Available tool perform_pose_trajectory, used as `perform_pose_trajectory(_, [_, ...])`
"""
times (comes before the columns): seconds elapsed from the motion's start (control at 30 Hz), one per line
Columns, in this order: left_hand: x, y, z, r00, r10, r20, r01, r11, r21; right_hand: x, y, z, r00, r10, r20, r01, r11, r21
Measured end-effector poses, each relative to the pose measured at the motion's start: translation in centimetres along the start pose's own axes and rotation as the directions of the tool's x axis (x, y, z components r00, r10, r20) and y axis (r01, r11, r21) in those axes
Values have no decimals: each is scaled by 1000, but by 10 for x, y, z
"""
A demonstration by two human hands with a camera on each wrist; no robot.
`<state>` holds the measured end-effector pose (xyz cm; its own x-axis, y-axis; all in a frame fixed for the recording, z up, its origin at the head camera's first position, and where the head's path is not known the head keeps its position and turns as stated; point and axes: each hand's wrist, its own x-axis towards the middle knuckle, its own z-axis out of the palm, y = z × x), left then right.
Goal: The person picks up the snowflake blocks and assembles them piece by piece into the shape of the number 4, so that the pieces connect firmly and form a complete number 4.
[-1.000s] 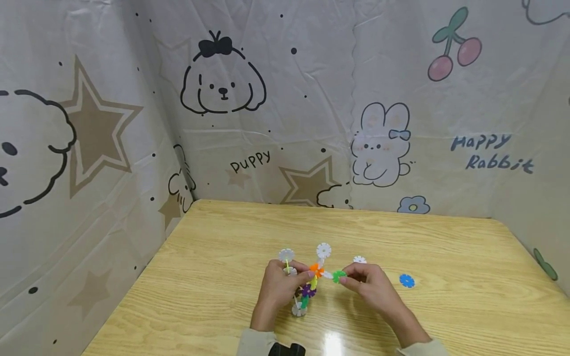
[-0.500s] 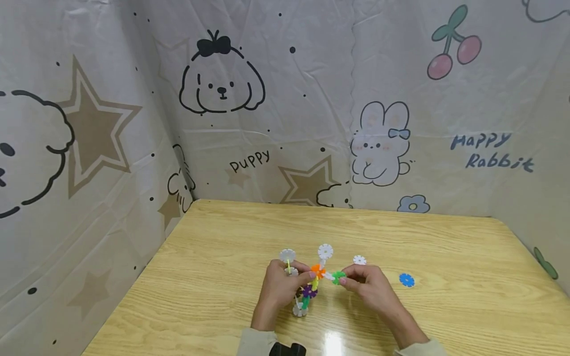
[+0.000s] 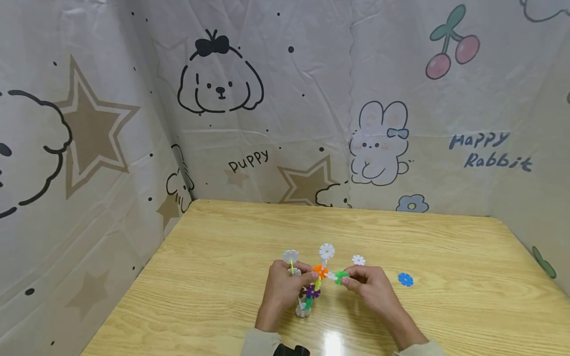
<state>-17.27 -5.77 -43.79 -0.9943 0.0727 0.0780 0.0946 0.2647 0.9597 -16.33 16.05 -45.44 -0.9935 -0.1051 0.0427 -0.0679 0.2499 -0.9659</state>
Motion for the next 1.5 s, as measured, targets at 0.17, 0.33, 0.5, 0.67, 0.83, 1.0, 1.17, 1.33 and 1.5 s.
perform_pose_trajectory(0.17, [0, 1, 0, 998, -52, -29, 52, 998, 20, -2, 2, 3, 999, -15, -34, 16, 1000, 11])
perform_pose_trajectory(0.33, [0, 2, 1, 999, -43, -16, 43, 999, 15, -2, 4, 7, 997, -2, -82, 4, 1000, 22])
perform_pose_trajectory(0.5, [2, 1, 0, 1000, -12, -8, 12, 1000, 15, -2, 4, 9, 996, -2, -88, 5, 1000, 27])
perform_pose_trajectory(0.67, [2, -1, -1, 1000, 10, 12, -10, 1000, 11, -5, 2, 8, 998, -32, -53, 34, 999, 39])
perform_pose_trajectory(0.83, [2, 2, -1, 1000, 14, 14, -14, 1000, 11, -7, 2, 12, 995, -12, -94, 16, 999, 43])
perform_pose_trajectory(1.0, [3, 2, 0, 1000, 15, 18, -15, 1000, 8, -8, 4, 16, 993, -20, -119, 29, 997, 73])
perform_pose_trajectory(1.17, [3, 4, -2, 999, 47, 18, -47, 999, 27, -7, 2, 14, 995, -44, -87, 48, 998, 46])
perform_pose_trajectory(1.33, [3, 3, -4, 997, 59, 51, -62, 997, 49, -7, 2, 6, 998, -64, 3, 64, 998, 13])
perform_pose_trajectory(1.5, [4, 5, -7, 994, 56, 93, -61, 997, 51, -6, 0, -7, 988, -109, 110, 115, 992, -43])
